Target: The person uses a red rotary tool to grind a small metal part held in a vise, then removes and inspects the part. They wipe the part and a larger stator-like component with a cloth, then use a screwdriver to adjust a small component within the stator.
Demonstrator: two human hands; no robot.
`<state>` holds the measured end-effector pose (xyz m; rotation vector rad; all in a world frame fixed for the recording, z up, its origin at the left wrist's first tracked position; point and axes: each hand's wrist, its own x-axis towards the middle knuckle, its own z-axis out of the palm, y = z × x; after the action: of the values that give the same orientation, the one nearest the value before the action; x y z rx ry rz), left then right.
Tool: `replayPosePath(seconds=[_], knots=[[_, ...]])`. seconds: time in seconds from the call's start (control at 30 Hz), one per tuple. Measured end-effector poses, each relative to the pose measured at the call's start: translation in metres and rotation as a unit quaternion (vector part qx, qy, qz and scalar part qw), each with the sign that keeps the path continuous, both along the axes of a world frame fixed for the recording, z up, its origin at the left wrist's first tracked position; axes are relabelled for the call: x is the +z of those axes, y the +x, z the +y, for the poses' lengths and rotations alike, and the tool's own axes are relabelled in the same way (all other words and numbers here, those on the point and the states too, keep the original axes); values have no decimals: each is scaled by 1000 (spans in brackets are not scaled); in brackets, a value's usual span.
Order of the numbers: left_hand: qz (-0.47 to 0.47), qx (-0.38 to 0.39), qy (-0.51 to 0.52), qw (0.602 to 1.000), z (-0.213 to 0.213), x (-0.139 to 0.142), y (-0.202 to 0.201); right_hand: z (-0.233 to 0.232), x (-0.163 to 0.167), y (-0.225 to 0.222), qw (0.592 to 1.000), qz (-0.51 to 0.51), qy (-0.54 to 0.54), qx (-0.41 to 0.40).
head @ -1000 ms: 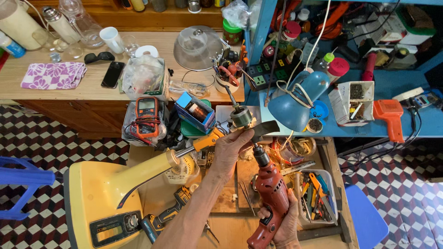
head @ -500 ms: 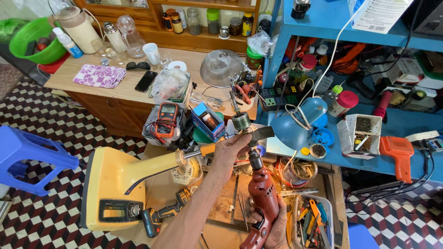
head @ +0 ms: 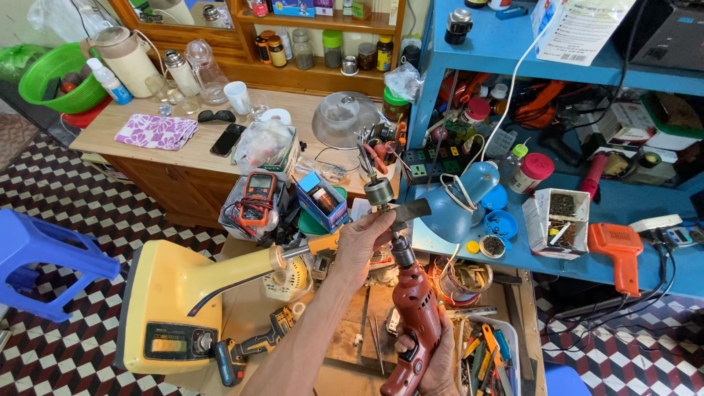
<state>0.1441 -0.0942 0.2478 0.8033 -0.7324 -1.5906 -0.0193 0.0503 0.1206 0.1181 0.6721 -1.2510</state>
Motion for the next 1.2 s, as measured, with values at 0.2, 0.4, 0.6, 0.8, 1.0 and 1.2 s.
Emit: replayPosePath(seconds=[0.2, 0.4, 0.6, 0.8, 1.0, 1.2], knots=[[-32, -37, -22, 999, -4, 1, 0, -1, 7, -2, 1000, 24, -4, 3], [-28, -55, 2, 998, 4, 1, -9, 13, 5, -10, 999, 46, 13, -4], [-15, -46, -19, 999, 13, 9, -12, 22, 8, -8, 999, 32, 2, -6], [-4, -39, 12, 999, 21, 13, -12, 29, 11, -5, 999, 34, -9, -14], [-35, -42, -18, 998, 21, 9, -12, 32, 15, -5, 999, 34, -2, -15], [-1, -50, -4, 999, 25, 6, -17, 34, 16, -6, 999, 27, -17, -21]])
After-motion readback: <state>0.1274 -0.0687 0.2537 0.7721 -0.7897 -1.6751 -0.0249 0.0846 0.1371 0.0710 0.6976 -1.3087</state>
